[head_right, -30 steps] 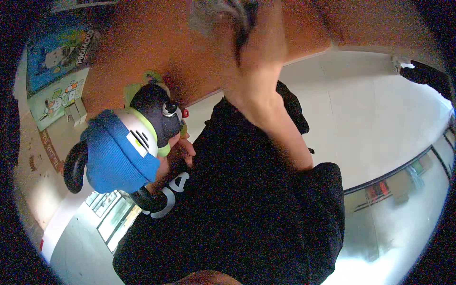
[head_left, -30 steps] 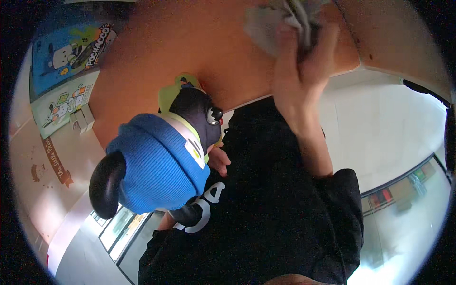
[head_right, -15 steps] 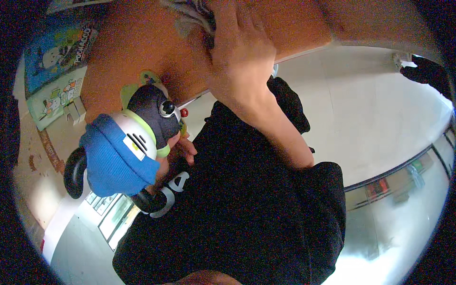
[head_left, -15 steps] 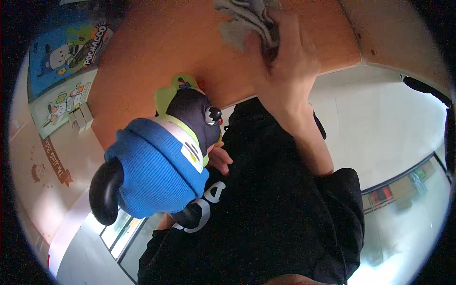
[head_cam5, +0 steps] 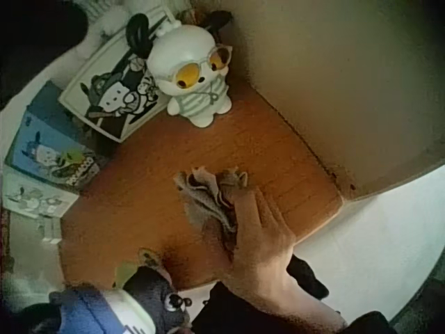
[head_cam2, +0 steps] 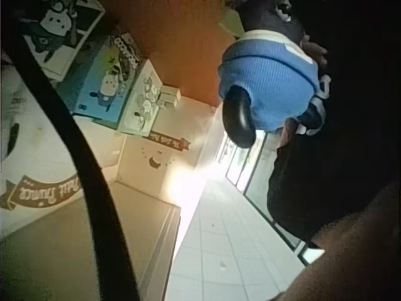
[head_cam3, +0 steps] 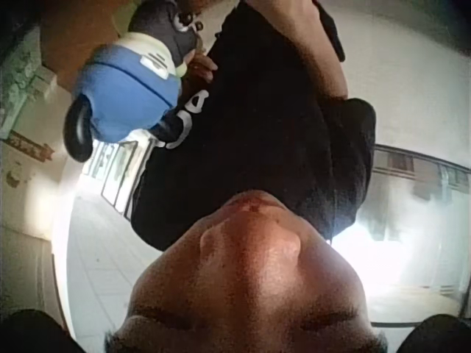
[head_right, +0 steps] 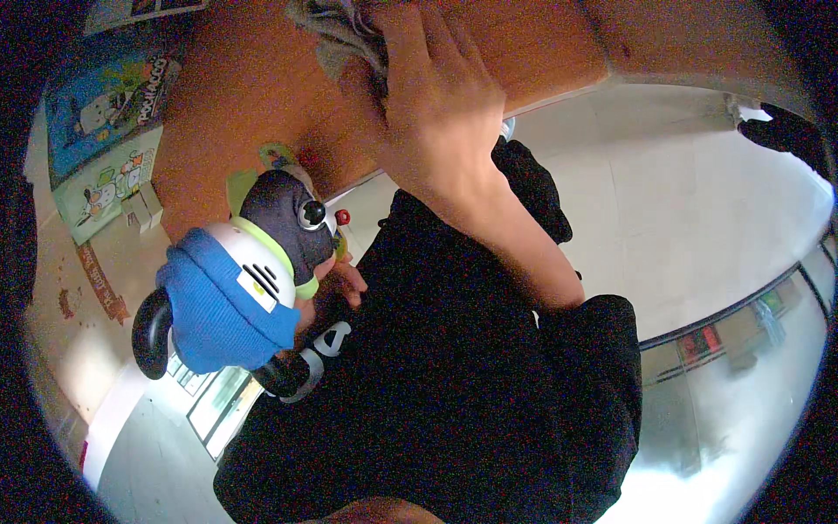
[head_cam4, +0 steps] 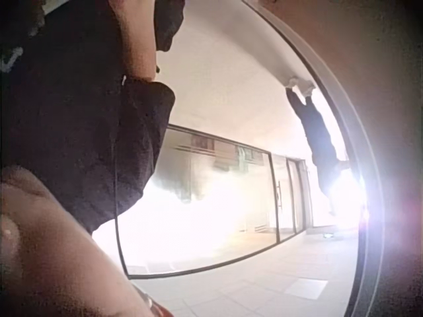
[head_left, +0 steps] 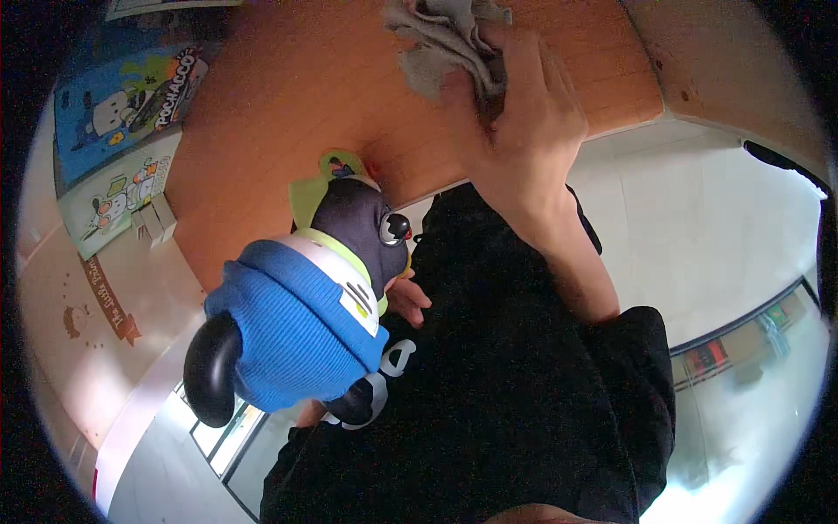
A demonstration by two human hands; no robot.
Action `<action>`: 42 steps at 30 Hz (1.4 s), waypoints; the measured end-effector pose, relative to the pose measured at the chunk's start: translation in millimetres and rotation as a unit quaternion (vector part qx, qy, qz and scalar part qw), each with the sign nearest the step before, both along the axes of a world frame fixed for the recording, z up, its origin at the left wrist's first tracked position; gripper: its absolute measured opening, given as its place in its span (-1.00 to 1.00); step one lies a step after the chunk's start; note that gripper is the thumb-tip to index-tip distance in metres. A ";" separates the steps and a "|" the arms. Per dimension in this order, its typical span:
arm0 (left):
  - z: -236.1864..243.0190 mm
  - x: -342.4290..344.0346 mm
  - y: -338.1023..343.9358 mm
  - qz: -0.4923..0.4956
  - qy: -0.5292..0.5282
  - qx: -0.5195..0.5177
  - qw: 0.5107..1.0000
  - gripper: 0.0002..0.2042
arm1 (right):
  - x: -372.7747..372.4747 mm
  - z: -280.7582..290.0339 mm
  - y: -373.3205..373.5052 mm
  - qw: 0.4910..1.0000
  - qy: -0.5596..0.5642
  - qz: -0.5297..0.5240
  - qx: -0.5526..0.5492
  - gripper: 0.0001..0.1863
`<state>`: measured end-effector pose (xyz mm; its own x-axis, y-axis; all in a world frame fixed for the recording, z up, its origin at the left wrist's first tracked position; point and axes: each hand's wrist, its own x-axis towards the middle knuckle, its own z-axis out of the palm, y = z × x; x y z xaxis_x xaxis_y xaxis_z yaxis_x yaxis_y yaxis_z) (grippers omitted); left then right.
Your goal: Wiping a shelf surface with a cloth and then folding the cloth.
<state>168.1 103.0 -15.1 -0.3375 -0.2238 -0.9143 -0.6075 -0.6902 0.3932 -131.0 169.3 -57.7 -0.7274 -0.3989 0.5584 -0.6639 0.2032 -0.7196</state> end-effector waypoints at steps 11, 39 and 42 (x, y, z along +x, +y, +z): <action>2.0 5.6 -6.2 0.032 -0.001 0.028 0.999 -0.65 | 5.2 7.3 5.9 0.998 -0.040 -0.009 0.052 -0.63; 26.0 -55.1 -2.4 0.096 0.112 -0.147 0.978 -0.73 | 5.0 1.2 -7.7 0.996 0.005 -0.049 0.078 -0.64; 27.2 -57.8 -8.7 0.108 0.126 -0.161 0.973 -0.73 | 8.8 1.3 -8.3 0.996 0.000 -0.041 0.085 -0.64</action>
<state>110.3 94.3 12.2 -0.4554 -0.5752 -0.6795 -0.3188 -0.6073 0.7277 -122.1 160.9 -56.4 -0.7615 -0.4265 0.4881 -0.6400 0.3749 -0.6708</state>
